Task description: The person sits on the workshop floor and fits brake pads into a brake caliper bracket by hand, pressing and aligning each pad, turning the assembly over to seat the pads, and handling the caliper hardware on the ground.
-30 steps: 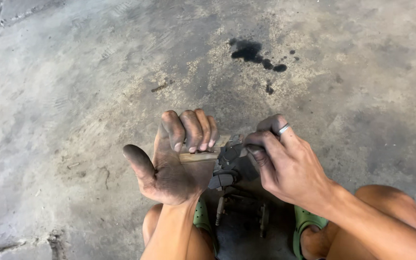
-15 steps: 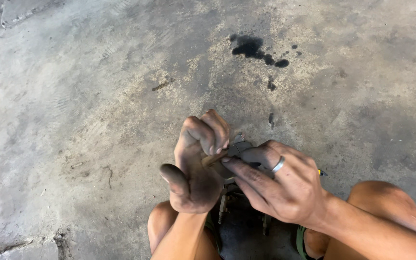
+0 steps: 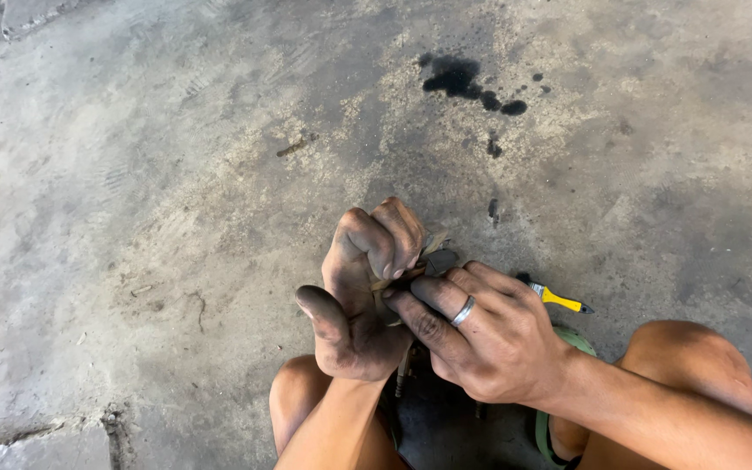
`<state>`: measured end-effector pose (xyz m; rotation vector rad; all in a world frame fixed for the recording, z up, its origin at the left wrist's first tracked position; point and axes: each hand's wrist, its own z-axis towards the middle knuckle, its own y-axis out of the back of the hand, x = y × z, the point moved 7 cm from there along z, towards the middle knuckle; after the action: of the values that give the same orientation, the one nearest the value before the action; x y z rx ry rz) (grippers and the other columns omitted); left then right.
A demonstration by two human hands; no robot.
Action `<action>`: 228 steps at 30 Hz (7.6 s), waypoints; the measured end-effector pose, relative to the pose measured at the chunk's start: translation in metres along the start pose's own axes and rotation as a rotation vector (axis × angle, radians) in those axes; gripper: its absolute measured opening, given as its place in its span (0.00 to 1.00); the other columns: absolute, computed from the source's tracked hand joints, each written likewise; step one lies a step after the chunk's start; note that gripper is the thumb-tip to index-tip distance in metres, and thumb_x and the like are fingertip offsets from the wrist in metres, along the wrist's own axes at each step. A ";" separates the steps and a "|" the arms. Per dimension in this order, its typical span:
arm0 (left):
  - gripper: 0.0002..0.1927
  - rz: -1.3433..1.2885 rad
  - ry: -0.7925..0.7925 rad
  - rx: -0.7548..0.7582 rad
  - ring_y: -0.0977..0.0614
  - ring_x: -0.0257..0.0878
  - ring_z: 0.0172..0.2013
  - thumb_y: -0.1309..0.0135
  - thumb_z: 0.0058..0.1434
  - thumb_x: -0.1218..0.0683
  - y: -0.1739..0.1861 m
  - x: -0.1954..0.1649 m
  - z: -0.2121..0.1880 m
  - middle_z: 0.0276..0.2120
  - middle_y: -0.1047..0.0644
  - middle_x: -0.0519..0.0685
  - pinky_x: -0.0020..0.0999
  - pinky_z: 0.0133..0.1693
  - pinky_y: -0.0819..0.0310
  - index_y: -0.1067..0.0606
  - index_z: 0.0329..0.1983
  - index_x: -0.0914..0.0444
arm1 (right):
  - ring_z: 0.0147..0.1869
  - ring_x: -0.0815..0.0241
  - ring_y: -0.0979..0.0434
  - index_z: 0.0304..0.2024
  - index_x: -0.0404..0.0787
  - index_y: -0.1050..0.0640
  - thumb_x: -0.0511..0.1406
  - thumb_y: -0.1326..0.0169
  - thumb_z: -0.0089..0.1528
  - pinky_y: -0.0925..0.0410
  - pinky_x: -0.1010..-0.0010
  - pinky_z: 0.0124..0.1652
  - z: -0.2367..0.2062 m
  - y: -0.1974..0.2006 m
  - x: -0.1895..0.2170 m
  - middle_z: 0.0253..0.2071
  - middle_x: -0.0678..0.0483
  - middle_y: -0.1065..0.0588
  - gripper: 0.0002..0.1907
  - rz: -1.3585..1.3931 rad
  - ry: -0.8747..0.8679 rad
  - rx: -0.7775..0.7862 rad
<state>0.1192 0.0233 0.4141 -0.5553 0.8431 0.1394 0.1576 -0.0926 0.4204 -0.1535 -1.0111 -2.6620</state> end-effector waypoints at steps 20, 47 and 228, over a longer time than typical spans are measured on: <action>0.34 -0.337 -0.068 -0.123 0.34 0.40 0.28 0.69 0.73 0.28 0.035 -0.024 -0.003 0.22 0.37 0.47 0.37 0.36 0.38 0.36 0.32 0.61 | 0.36 0.58 0.20 0.43 0.34 0.21 0.33 0.43 0.65 0.27 0.71 0.38 -0.015 -0.006 -0.073 0.35 0.49 0.21 0.08 0.417 -0.670 -0.038; 0.34 -0.151 0.409 0.060 0.27 0.52 0.68 0.50 0.69 0.46 -0.019 0.023 0.007 0.66 0.28 0.64 0.46 0.73 0.39 0.34 0.69 0.77 | 0.46 0.49 0.16 0.35 0.28 0.26 0.22 0.43 0.54 0.23 0.68 0.43 -0.004 0.042 -0.068 0.42 0.36 0.21 0.07 0.211 -0.290 -0.265; 0.11 0.971 0.024 0.014 0.19 0.42 0.34 0.51 0.75 0.57 0.002 0.015 0.008 0.37 0.21 0.55 0.34 0.38 0.26 0.24 0.53 0.69 | 0.31 0.63 0.15 0.38 0.32 0.18 0.26 0.37 0.59 0.25 0.74 0.30 -0.015 0.014 -0.093 0.36 0.48 0.17 0.05 0.455 -0.505 0.001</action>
<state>0.1339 0.0276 0.4059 -0.0912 1.0792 1.0106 0.2509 -0.0909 0.3996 -0.9700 -0.9637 -2.2407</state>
